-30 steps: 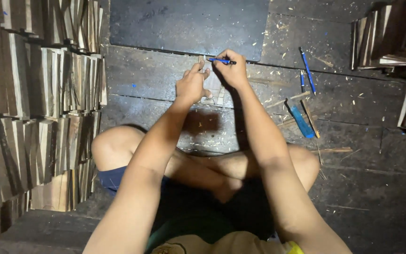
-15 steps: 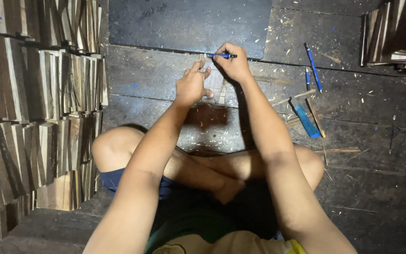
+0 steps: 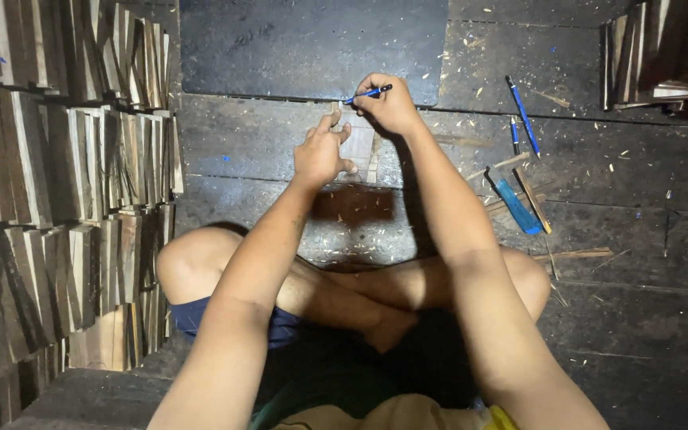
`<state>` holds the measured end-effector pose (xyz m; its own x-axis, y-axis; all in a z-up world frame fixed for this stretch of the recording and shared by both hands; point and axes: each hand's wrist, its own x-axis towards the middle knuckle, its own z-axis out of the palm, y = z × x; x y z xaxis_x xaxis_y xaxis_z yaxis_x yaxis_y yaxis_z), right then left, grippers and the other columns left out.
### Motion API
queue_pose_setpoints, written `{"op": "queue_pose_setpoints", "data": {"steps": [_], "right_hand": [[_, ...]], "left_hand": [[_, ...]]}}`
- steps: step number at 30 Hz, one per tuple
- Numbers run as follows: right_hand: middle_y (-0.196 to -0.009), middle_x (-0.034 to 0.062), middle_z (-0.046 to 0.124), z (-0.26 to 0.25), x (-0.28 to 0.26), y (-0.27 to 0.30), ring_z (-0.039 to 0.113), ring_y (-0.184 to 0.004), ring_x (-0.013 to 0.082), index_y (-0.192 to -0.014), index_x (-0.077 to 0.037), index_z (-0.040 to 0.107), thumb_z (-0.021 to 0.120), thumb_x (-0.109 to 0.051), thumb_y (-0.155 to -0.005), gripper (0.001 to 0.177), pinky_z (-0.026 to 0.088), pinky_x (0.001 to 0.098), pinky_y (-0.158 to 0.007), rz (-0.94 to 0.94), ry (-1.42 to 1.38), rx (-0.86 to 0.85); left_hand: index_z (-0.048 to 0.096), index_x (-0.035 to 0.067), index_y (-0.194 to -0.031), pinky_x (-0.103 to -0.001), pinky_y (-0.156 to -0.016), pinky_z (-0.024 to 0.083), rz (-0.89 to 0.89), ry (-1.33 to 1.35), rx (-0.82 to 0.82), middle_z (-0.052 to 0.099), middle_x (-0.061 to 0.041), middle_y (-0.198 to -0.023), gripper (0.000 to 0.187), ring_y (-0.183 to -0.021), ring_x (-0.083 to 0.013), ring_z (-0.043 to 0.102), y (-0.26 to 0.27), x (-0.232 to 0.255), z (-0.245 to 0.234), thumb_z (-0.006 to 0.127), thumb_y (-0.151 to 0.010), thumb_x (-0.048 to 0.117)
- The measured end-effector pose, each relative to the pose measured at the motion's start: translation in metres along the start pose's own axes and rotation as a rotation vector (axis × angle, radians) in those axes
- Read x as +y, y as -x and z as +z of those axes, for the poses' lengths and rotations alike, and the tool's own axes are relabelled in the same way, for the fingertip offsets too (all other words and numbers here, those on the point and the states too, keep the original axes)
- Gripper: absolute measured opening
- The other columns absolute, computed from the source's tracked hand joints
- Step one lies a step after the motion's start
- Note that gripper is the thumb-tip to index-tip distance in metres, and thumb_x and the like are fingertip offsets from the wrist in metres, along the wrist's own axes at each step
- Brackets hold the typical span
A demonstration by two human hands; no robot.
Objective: The person sits on the floor and uses a small wooden template and a blue pen to mark lines on small rectangular wooden pieces. They repeatedly pick up a piece, align the template, draw lines, and place the marked piece into a stack.
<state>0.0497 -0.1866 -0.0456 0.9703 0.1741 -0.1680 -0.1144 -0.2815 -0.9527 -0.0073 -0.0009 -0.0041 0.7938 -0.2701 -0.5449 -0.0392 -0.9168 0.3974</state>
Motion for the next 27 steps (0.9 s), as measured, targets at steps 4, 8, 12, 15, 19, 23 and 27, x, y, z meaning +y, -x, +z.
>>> {"op": "queue_pose_setpoints", "data": {"steps": [4, 8, 12, 15, 19, 23, 27], "right_hand": [[-0.079, -0.0013, 0.073, -0.002, -0.008, 0.006, 0.070, -0.073, 0.0093, -0.088, -0.015, 0.068, 0.076, -0.004, -0.094, 0.014, 0.059, 0.0277, -0.077, -0.008, 0.048, -0.034], [-0.078, 0.0003, 0.073, -0.002, -0.005, 0.001, 0.067, -0.065, 0.0078, -0.090, -0.014, 0.070, 0.077, -0.006, -0.094, 0.012, 0.055, 0.0228, -0.062, 0.069, 0.004, -0.015], [-0.081, 0.0013, 0.075, -0.005, -0.005, 0.005, 0.072, -0.072, 0.0106, -0.090, -0.013, 0.068, 0.077, -0.006, -0.095, 0.012, 0.059, 0.0294, -0.075, 0.051, 0.029, -0.060], [-0.077, 0.0048, 0.074, -0.006, -0.019, 0.008, 0.062, -0.055, 0.0084, -0.093, -0.012, 0.066, 0.072, -0.007, -0.099, 0.010, 0.048, 0.0229, -0.047, 0.173, -0.049, -0.071], [-0.074, 0.0017, 0.072, -0.012, -0.021, 0.008, 0.059, -0.051, 0.0055, -0.089, -0.013, 0.065, 0.071, -0.005, -0.101, 0.016, 0.045, 0.0193, -0.042, 0.148, 0.023, -0.105], [-0.080, 0.0040, 0.069, -0.013, -0.028, -0.002, 0.063, -0.062, 0.0096, -0.084, -0.012, 0.064, 0.066, 0.002, -0.097, 0.020, 0.051, 0.0209, -0.052, 0.203, 0.068, -0.128], [-0.066, 0.0041, 0.069, 0.005, -0.018, -0.013, 0.069, -0.055, 0.0106, -0.078, -0.013, 0.061, 0.065, 0.003, -0.089, 0.020, 0.052, 0.0248, -0.046, 0.199, -0.009, -0.050]], "left_hand": [[0.055, 0.024, -0.150, -0.057, -0.095, 0.051, -0.003, 0.002, 0.001, 0.028, 0.010, -0.166, 0.088, -0.140, -0.0284, 0.041, -0.001, -0.003, 0.004, 0.092, -0.071, 0.036], [0.054, 0.023, -0.150, -0.057, -0.097, 0.051, -0.007, 0.001, -0.002, 0.027, 0.009, -0.166, 0.088, -0.143, -0.0293, 0.040, 0.001, 0.005, -0.004, 0.093, -0.072, 0.035], [0.055, 0.024, -0.149, -0.059, -0.095, 0.051, 0.022, -0.010, 0.020, 0.029, 0.007, -0.165, 0.087, -0.143, -0.0302, 0.040, -0.002, -0.003, 0.003, 0.093, -0.071, 0.036], [0.054, 0.020, -0.150, -0.059, -0.096, 0.050, 0.010, -0.009, 0.003, 0.029, 0.004, -0.165, 0.089, -0.141, -0.0320, 0.041, 0.004, 0.005, -0.004, 0.093, -0.072, 0.031], [0.059, 0.016, -0.143, -0.061, -0.093, 0.051, -0.005, -0.040, 0.007, 0.032, 0.000, -0.164, 0.079, -0.136, -0.0373, 0.045, 0.003, 0.010, -0.002, 0.093, -0.073, 0.024], [0.059, 0.021, -0.137, -0.054, -0.089, 0.053, -0.026, -0.090, -0.021, 0.027, 0.003, -0.165, 0.070, -0.129, -0.0342, 0.048, -0.004, 0.010, -0.003, 0.092, -0.075, 0.025], [0.058, 0.025, -0.137, -0.051, -0.085, 0.055, -0.049, -0.124, -0.051, 0.025, 0.004, -0.164, 0.069, -0.128, -0.0329, 0.048, -0.004, 0.016, -0.002, 0.092, -0.076, 0.028]]}}
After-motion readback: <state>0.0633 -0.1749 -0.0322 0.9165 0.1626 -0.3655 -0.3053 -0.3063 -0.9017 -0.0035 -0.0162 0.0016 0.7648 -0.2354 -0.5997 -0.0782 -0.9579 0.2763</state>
